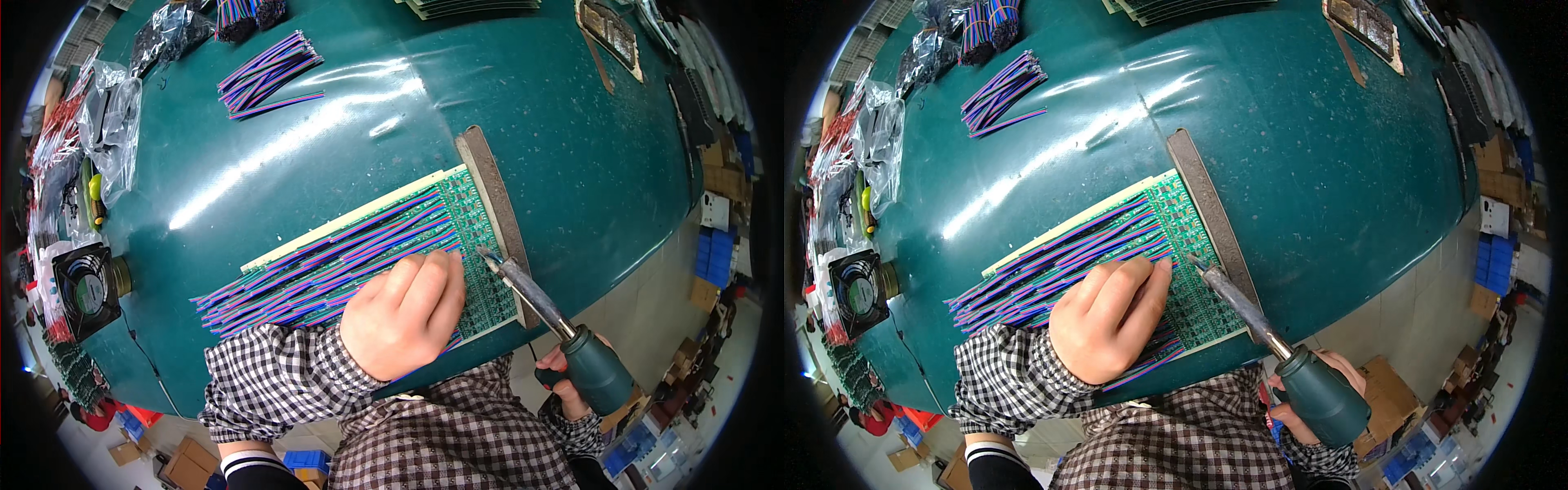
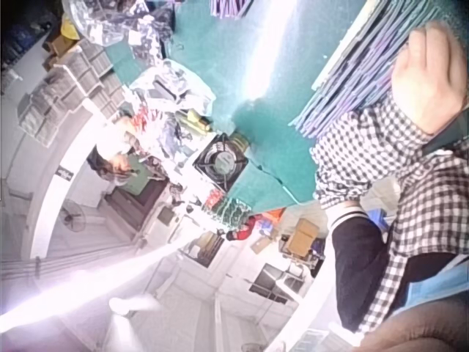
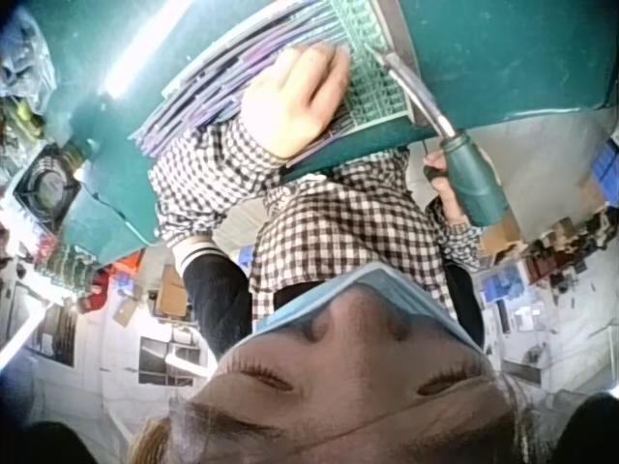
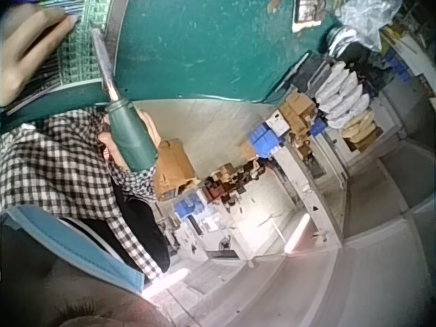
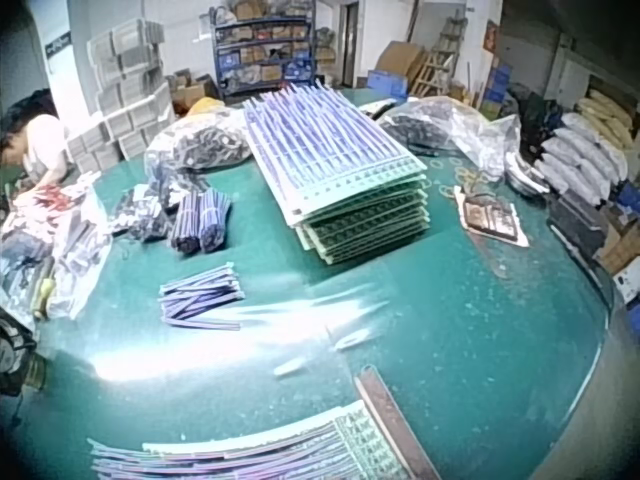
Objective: The person solders bundles of multi-colored wires onto specific points on a circuit board using a soldering iron.
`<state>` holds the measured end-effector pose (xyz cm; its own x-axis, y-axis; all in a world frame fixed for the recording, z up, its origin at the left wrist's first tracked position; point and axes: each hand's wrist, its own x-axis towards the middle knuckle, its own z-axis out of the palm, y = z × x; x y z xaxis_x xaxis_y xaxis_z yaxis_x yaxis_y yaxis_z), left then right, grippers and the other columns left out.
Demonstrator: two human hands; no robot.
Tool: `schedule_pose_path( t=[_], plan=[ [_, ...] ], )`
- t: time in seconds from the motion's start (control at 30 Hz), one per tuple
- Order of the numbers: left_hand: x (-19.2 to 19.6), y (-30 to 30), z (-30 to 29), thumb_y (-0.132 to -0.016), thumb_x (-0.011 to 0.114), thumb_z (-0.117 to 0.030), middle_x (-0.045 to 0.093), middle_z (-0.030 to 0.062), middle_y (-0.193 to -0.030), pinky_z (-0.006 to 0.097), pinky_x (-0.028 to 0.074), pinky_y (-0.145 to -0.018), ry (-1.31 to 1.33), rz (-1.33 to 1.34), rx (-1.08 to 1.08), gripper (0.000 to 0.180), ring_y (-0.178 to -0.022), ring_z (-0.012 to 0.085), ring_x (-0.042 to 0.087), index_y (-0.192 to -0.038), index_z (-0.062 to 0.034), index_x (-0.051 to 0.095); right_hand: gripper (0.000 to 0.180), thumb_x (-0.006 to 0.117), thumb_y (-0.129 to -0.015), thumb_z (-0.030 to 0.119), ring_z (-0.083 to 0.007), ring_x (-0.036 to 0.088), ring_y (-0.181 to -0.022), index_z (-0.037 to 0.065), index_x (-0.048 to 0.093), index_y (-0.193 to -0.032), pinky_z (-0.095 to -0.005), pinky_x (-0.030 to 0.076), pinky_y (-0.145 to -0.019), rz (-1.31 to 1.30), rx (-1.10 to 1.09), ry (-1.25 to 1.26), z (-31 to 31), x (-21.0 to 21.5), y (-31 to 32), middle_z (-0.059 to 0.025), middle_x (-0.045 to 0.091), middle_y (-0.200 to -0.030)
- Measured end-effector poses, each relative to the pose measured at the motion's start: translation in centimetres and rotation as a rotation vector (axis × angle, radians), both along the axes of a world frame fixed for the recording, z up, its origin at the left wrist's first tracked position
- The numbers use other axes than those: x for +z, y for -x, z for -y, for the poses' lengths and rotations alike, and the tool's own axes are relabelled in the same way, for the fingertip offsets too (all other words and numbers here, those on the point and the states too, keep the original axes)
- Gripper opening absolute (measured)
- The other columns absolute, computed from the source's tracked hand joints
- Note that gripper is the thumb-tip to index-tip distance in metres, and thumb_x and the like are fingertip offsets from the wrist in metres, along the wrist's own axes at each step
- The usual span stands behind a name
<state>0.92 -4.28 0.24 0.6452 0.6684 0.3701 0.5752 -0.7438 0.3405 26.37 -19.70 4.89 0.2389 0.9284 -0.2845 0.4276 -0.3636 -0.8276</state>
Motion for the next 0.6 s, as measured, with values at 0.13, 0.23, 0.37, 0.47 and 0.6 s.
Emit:
schedule_pose_path(
  t=[0.13,0.23,0.37,0.47,0.6],
  plan=[
    [-0.1,-0.1,0.1,-0.073,0.073,-0.007,0.066,0.0109,-0.105,0.03,0.057,-0.07,-0.007,0.001,0.007,0.039,-0.086,0.0211,0.067,-0.111,0.0045,0.075,0.057,0.086,-0.08,0.059,-0.0236,0.072,-0.082,0.007,0.079,-0.1,-0.0379,0.057,-0.077,-0.035,0.006,-0.013,-0.1,0.0,0.1,-0.0017,0.078,-0.09],
    [-0.2,-0.1,0.0,-0.073,0.073,-0.006,0.065,0.0106,-0.105,0.03,0.056,-0.07,-0.025,-0.018,0.0,0.039,-0.086,0.0208,0.067,-0.111,0.0041,0.075,0.058,0.089,-0.079,0.057,-0.0246,0.073,-0.083,0.005,0.078,-0.103,-0.0385,0.058,-0.078,-0.036,0.045,-0.032,0.3,-0.4,-0.5,-0.0031,0.079,-0.091],
    [-0.3,0.1,0.0,-0.075,0.071,-0.007,0.065,0.0109,-0.106,0.027,0.055,-0.072,-0.058,-0.054,-0.022,0.036,-0.093,0.0195,0.066,-0.109,0.0061,0.073,0.063,0.09,-0.078,0.056,-0.0251,0.073,-0.084,0.002,0.076,-0.107,-0.0382,0.058,-0.077,-0.042,0.041,-0.018,0.8,-0.6,-0.7,-0.0057,0.078,-0.093],
    [-0.2,0.0,-0.1,-0.075,0.071,-0.007,0.065,0.011,-0.106,0.027,0.055,-0.072,-0.06,-0.046,-0.024,0.036,-0.092,0.0195,0.066,-0.109,0.0061,0.073,0.068,0.092,-0.076,0.055,-0.0257,0.074,-0.083,-0.001,0.074,-0.111,-0.0381,0.058,-0.077,-0.03,0.035,0.007,1.3,-0.8,-0.9,-0.0088,0.077,-0.095],
    [-0.4,0.0,0.0,-0.075,0.071,-0.008,0.065,0.0111,-0.107,0.027,0.054,-0.072,-0.065,-0.047,-0.009,0.037,-0.091,0.0193,0.066,-0.109,0.0062,0.072,0.069,0.094,-0.074,0.053,-0.0271,0.074,-0.082,-0.002,0.074,-0.112,-0.0383,0.058,-0.076,-0.001,0.05,0.009,1.1,-0.9,-0.9,-0.0121,0.076,-0.1]
  ],
)
